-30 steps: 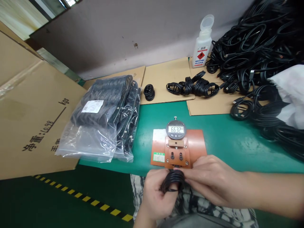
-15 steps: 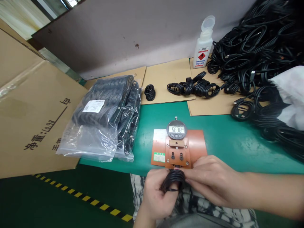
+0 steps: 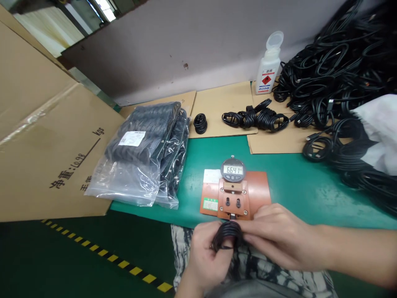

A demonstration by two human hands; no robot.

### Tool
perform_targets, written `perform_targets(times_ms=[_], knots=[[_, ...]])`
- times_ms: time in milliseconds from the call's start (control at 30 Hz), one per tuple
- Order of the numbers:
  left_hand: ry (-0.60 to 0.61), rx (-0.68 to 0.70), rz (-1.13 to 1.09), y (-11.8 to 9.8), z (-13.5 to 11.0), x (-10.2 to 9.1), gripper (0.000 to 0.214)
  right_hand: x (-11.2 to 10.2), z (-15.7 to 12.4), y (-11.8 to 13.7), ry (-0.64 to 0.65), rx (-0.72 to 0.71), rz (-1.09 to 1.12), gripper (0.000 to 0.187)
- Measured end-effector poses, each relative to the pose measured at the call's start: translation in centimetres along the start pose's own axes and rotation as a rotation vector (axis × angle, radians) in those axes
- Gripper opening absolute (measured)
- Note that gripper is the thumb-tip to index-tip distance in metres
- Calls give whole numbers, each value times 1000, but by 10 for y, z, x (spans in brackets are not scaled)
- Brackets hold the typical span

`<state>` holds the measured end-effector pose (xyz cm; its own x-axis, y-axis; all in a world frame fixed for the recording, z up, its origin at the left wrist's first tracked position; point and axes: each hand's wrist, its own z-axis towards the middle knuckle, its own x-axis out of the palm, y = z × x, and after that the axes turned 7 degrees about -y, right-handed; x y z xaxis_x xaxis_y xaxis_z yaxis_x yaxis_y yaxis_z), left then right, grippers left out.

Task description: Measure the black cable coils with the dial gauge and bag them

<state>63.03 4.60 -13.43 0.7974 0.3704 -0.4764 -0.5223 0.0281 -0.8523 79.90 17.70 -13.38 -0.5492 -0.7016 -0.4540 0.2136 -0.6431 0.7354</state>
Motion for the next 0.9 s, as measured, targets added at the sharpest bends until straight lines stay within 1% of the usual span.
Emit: perform_targets(times_ms=[67,133,200,267,333,433,500,567,633,733,800,900], knots=[[-48,-104,-58,-4,-9,6,28,0,-2,1,-86,-11,74,30],[-91,-239,-136,-8,-21,15,31,0,-4,2,-143,21,120,25],[-117,-380,-225,-12,-34,24,33,-1,-6,3,-134,72,136,17],[-124,-472,-308,-16,-44,32,35,-2,-7,3,-101,106,151,13],[-132,-499,-365,-19,-49,37,35,-3,-8,3,-81,120,168,18],[-138,-491,-402,-22,-48,39,30,-2,-9,3,-69,129,178,28],[-125,-515,-406,-23,-46,38,27,-1,-8,2,-68,138,180,26],[-113,-544,-400,-25,-45,36,27,0,-8,2,-73,141,182,20],[-124,-554,-400,-26,-47,35,30,1,-8,2,-78,129,188,14],[-171,-559,-476,-25,-54,39,40,1,-8,3,-81,118,187,14],[-205,-602,-561,-23,-59,44,48,0,-7,3,-68,122,182,15],[-257,-674,-646,-24,-63,53,54,0,-7,3,-41,130,167,14]])
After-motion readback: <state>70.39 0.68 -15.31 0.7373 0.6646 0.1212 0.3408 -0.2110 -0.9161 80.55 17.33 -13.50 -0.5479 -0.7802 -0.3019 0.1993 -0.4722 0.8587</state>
